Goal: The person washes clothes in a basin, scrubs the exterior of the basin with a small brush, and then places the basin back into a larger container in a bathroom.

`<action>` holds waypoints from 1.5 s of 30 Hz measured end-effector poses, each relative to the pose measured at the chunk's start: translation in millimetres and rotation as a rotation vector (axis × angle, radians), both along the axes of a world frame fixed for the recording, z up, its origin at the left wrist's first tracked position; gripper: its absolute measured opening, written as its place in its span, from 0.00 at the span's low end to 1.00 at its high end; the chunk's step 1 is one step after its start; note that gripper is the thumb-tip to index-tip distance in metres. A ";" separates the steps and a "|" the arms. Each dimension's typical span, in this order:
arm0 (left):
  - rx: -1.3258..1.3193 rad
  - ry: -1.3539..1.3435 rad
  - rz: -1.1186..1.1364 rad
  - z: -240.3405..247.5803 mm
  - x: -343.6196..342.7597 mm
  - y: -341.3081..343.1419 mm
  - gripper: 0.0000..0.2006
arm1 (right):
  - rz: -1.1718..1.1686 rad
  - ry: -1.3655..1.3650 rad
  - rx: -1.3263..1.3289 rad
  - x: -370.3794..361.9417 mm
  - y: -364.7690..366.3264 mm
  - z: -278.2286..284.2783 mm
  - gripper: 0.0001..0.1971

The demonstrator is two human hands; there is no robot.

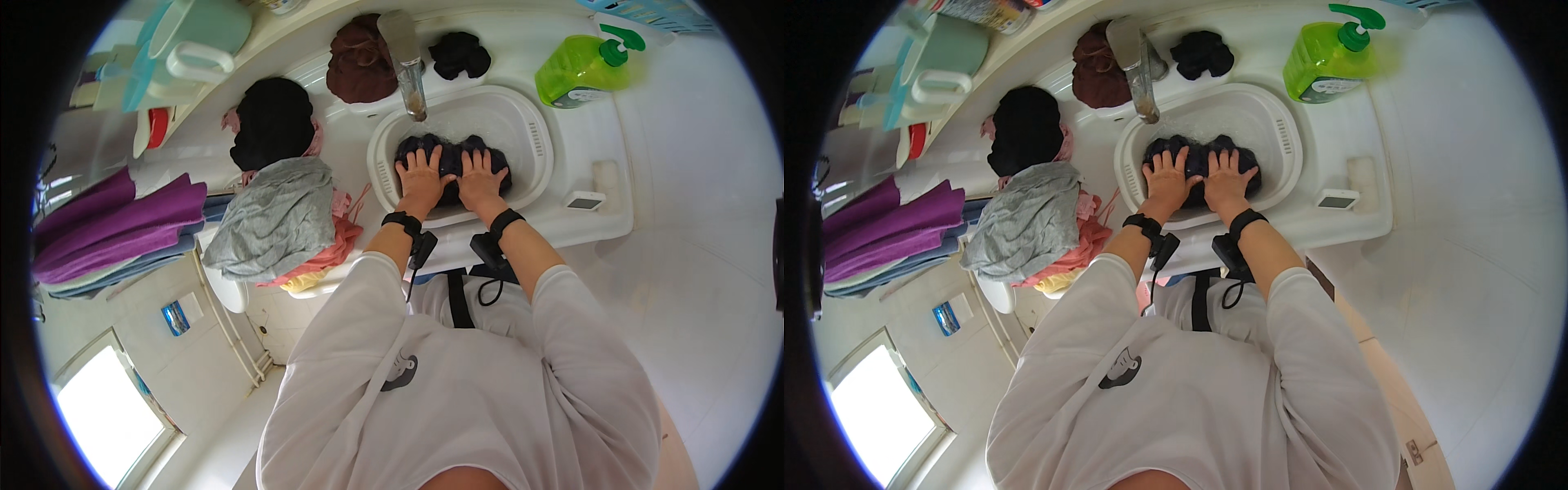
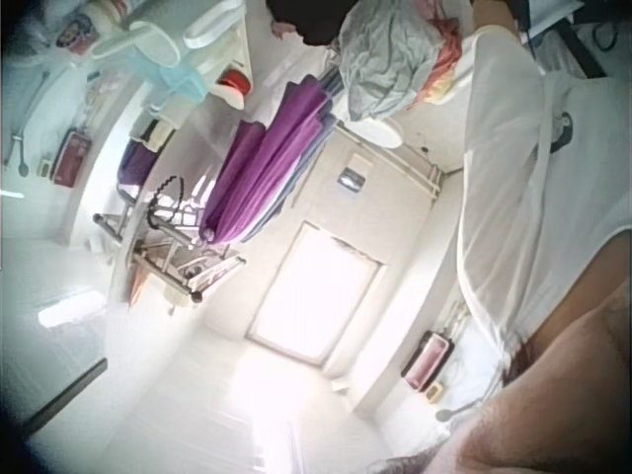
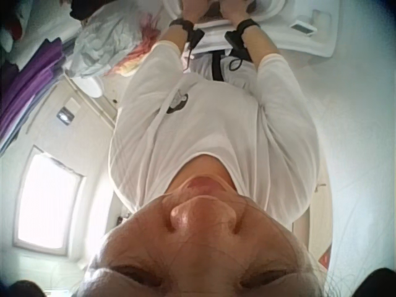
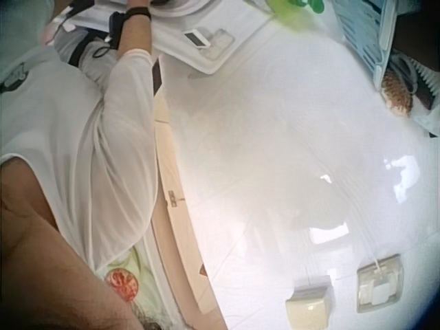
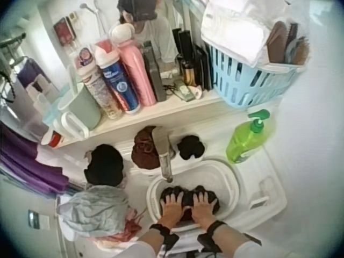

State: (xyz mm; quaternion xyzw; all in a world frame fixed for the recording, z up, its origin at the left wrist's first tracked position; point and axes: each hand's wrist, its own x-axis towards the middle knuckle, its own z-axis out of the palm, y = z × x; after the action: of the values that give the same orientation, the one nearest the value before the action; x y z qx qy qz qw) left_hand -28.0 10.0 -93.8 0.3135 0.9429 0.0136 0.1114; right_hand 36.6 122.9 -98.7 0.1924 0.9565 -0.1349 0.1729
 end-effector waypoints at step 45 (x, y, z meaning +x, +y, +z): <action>0.127 -0.058 0.030 -34.6 -41.5 27.5 0.16 | 0.027 0.059 0.051 -45.0 22.4 -25.6 0.15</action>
State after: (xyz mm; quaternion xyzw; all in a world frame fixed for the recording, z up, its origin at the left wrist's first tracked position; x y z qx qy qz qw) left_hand -69.5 37.5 -128.4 0.3054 0.9411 0.0841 0.1185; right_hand -8.5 145.3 -124.4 0.1800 0.9668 -0.1136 0.1416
